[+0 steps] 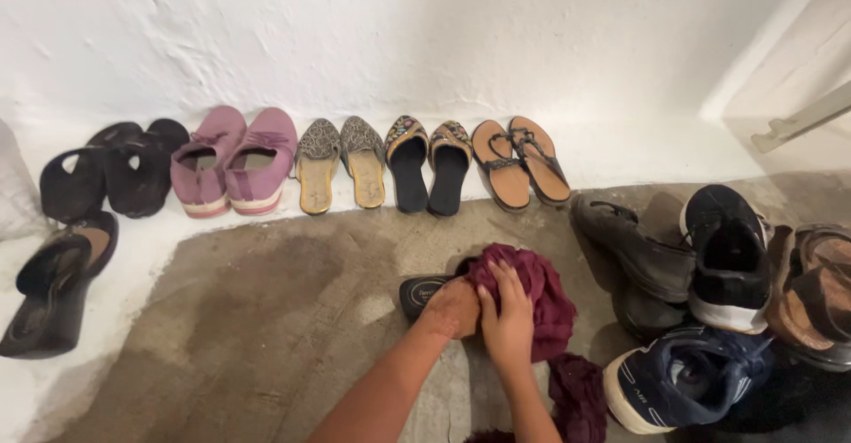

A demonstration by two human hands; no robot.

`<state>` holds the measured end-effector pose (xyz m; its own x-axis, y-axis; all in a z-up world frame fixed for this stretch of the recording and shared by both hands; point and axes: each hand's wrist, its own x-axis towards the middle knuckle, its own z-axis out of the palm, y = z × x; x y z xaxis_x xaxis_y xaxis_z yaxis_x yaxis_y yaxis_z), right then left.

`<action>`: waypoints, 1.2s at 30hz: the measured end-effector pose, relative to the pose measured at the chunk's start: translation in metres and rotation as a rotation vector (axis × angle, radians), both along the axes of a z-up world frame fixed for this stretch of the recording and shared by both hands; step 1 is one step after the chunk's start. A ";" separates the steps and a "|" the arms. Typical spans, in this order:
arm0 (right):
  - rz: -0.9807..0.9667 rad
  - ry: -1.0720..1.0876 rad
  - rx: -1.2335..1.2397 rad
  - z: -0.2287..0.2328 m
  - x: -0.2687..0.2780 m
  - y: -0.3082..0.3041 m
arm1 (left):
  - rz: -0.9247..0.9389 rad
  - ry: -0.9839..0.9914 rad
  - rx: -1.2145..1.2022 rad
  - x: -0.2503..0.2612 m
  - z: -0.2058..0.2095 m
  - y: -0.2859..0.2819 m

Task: The person sits on the floor and wipes several pairs of shoes with a cloth. They dip the cloth into a small orange pitcher of water to wet it, then wipe each shoe individually before placing it back in line.

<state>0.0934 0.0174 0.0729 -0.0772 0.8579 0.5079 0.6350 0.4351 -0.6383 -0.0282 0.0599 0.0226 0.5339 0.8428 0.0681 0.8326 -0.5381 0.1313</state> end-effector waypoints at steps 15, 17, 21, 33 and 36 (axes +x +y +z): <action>-0.266 0.469 -0.018 0.110 0.078 0.019 | 0.037 0.062 -0.169 0.004 -0.011 0.009; -0.251 0.234 0.000 0.104 0.061 0.027 | 0.018 0.102 -0.136 0.006 -0.003 0.010; -0.230 -0.152 -0.049 0.033 0.012 0.000 | 0.053 0.150 -0.158 0.005 -0.001 0.005; -0.196 0.975 -0.367 0.037 0.055 -0.045 | 0.650 -0.402 -0.133 0.060 -0.002 -0.005; -0.228 1.034 -0.165 0.062 0.062 -0.053 | 0.810 -0.543 -0.443 0.072 -0.002 0.010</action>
